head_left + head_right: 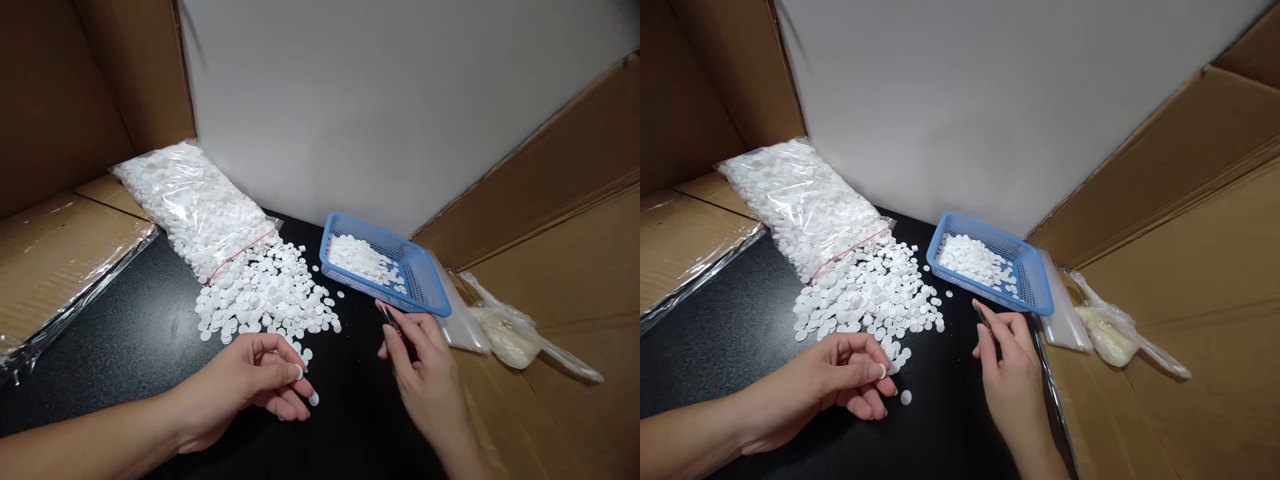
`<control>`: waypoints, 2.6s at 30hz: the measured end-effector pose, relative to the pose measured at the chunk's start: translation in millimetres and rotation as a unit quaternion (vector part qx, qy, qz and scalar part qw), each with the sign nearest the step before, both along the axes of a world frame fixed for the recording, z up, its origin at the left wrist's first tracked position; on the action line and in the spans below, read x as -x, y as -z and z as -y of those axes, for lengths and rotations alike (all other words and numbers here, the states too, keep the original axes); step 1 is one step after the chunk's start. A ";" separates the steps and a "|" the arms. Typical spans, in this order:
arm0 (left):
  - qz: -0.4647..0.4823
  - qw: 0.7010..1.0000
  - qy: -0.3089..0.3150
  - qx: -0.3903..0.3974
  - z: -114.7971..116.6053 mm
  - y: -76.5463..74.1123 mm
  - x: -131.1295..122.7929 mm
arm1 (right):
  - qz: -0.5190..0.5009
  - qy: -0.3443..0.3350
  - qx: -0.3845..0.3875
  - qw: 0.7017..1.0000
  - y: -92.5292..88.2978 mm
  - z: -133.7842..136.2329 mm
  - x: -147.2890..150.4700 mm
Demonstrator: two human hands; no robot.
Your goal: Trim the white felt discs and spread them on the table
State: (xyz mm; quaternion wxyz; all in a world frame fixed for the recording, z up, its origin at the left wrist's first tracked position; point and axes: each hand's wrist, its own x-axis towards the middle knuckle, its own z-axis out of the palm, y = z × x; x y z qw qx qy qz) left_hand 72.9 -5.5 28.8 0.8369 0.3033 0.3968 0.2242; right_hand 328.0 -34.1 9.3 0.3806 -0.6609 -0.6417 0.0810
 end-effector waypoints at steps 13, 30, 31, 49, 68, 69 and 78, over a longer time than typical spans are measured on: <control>-0.023 0.999 0.026 -0.002 -2.0 1.7 1.5 | 0.015 -0.258 -0.057 0.964 -1.9 25.2 49.0; -0.056 0.997 0.051 -0.028 -1.6 -1.2 0.3 | 0.086 -0.265 -0.076 0.957 -6.7 25.8 51.5; -0.056 0.997 0.051 -0.028 -1.7 -1.1 0.2 | 0.087 -0.265 -0.074 0.957 -6.9 25.8 51.4; -0.063 0.995 0.067 -0.040 -2.1 -2.4 0.2 | 0.114 -0.262 -0.089 0.954 -8.1 26.0 53.9; -0.044 0.993 0.075 -0.077 -3.4 3.2 2.7 | 0.195 -0.093 0.006 0.976 6.6 14.5 27.3; -0.044 0.991 0.078 -0.096 -3.6 4.0 3.5 | 0.199 -0.071 0.012 0.977 10.6 11.0 21.1; -0.075 0.977 0.093 -0.178 -2.9 0.9 6.8 | 0.185 -0.005 0.088 0.979 37.2 -2.1 -8.9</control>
